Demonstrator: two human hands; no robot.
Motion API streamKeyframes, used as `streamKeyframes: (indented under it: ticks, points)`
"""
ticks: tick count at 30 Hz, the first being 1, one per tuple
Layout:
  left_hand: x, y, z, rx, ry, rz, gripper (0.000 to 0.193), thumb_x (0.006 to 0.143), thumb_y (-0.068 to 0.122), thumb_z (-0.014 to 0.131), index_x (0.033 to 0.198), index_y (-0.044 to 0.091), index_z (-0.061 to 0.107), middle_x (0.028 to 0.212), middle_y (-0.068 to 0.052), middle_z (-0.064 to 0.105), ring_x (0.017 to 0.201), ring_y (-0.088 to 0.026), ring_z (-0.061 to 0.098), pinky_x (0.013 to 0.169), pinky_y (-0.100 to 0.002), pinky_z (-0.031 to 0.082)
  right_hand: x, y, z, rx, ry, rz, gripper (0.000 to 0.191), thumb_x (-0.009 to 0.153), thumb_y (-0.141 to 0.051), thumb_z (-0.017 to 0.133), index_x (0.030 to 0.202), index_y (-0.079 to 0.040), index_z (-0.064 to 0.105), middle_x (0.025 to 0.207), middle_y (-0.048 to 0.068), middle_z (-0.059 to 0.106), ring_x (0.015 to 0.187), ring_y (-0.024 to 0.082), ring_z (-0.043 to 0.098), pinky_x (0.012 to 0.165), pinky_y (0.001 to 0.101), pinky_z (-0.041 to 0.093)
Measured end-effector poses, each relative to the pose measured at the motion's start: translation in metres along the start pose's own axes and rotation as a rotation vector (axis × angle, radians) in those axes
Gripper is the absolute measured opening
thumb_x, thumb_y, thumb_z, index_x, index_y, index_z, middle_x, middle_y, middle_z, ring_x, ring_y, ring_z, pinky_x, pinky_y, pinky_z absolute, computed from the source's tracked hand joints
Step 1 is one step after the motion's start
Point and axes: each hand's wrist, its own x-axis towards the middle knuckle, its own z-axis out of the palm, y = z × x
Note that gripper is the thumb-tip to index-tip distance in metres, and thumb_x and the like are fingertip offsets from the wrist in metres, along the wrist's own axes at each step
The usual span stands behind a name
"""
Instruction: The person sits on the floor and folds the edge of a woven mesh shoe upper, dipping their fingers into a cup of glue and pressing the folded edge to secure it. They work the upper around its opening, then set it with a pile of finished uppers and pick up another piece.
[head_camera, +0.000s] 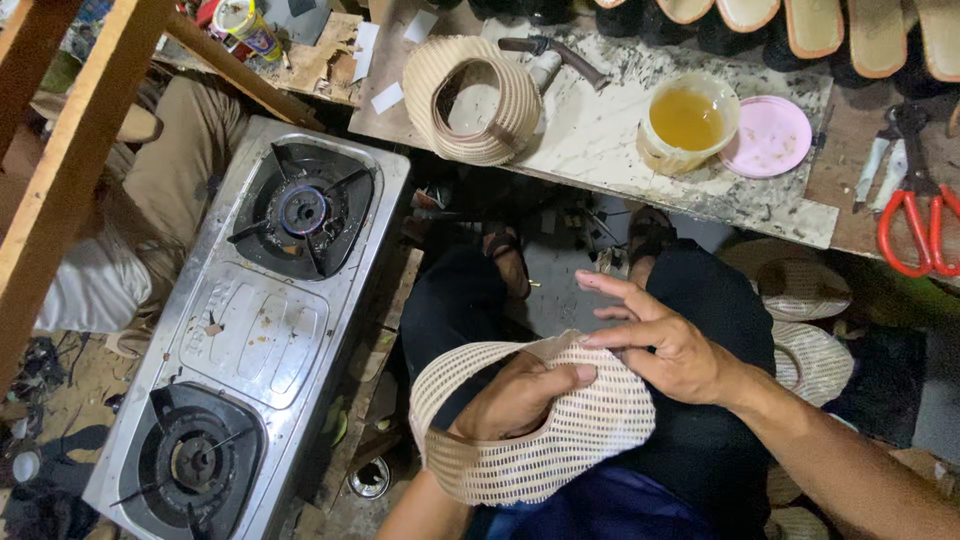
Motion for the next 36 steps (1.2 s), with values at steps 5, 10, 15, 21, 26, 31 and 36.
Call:
streamKeyframes:
  ticks: [5, 10, 15, 21, 26, 31, 36]
  points:
    - [-0.006, 0.009, 0.001, -0.039, 0.023, 0.017, 0.031, 0.104, 0.012, 0.059, 0.127, -0.010, 0.061, 0.106, -0.014, 0.072, 0.090, -0.017, 0.070, 0.077, -0.028, 0.056, -0.011, 0.003, -0.005, 0.277, 0.016, -0.044, 0.033, 0.087, 0.016, 0.060, 0.100, -0.009, 0.078, 0.162, 0.020, 0.043, 0.152, 0.037, 0.041, 0.116, 0.0511, 0.046]
    - [-0.002, 0.012, 0.010, -0.053, 0.071, 0.029, 0.033, 0.101, 0.010, 0.058, 0.128, -0.008, 0.062, 0.107, -0.012, 0.073, 0.092, -0.016, 0.072, 0.082, -0.028, 0.058, -0.018, 0.007, -0.002, 0.215, 0.071, -0.012, 0.035, 0.085, 0.015, 0.059, 0.105, -0.005, 0.078, 0.159, 0.021, 0.041, 0.149, 0.036, 0.043, 0.113, 0.0495, 0.048]
    - [-0.006, 0.017, 0.015, -0.069, 0.173, 0.077, 0.035, 0.101, 0.013, 0.059, 0.126, -0.010, 0.063, 0.107, -0.014, 0.074, 0.092, -0.019, 0.073, 0.083, -0.031, 0.058, -0.028, 0.003, -0.003, 0.282, 0.173, -0.066, 0.032, 0.090, 0.016, 0.059, 0.108, -0.005, 0.077, 0.155, 0.019, 0.047, 0.143, 0.033, 0.054, 0.113, 0.0467, 0.051]
    - [0.002, 0.008, 0.004, 0.017, 0.132, 0.122, 0.035, 0.101, 0.008, 0.063, 0.131, -0.011, 0.060, 0.112, -0.017, 0.072, 0.097, -0.021, 0.071, 0.085, -0.033, 0.057, -0.028, -0.004, 0.016, 0.360, 0.295, 0.073, 0.054, 0.086, 0.012, 0.071, 0.137, 0.001, 0.058, 0.133, 0.013, 0.054, 0.102, 0.016, 0.062, 0.087, 0.0303, 0.056]
    - [0.028, -0.003, -0.015, 0.076, 0.017, 0.273, 0.036, 0.100, 0.003, 0.061, 0.134, -0.009, 0.057, 0.122, -0.016, 0.069, 0.109, -0.021, 0.069, 0.095, -0.034, 0.057, -0.016, -0.008, 0.010, 0.024, 0.328, 0.136, 0.040, 0.087, 0.009, 0.070, 0.126, 0.002, 0.066, 0.129, 0.012, 0.058, 0.099, 0.015, 0.066, 0.083, 0.0272, 0.058]
    - [0.030, -0.013, -0.031, -0.069, 0.086, 0.308, 0.036, 0.101, 0.008, 0.053, 0.133, -0.007, 0.057, 0.120, -0.018, 0.070, 0.108, -0.024, 0.070, 0.094, -0.037, 0.058, -0.010, -0.012, 0.019, -0.265, 0.399, -0.016, 0.030, 0.090, 0.008, 0.063, 0.119, 0.002, 0.068, 0.141, 0.016, 0.054, 0.120, 0.021, 0.066, 0.100, 0.0311, 0.058]
    - [0.032, -0.019, -0.036, -0.168, 0.037, 0.259, 0.035, 0.104, 0.007, 0.051, 0.136, -0.007, 0.057, 0.125, -0.018, 0.069, 0.114, -0.025, 0.069, 0.100, -0.038, 0.056, -0.005, -0.012, 0.021, -0.718, 0.343, -0.178, 0.046, 0.079, 0.008, 0.068, 0.123, -0.004, 0.070, 0.145, 0.021, 0.050, 0.130, 0.037, 0.058, 0.107, 0.0398, 0.051]
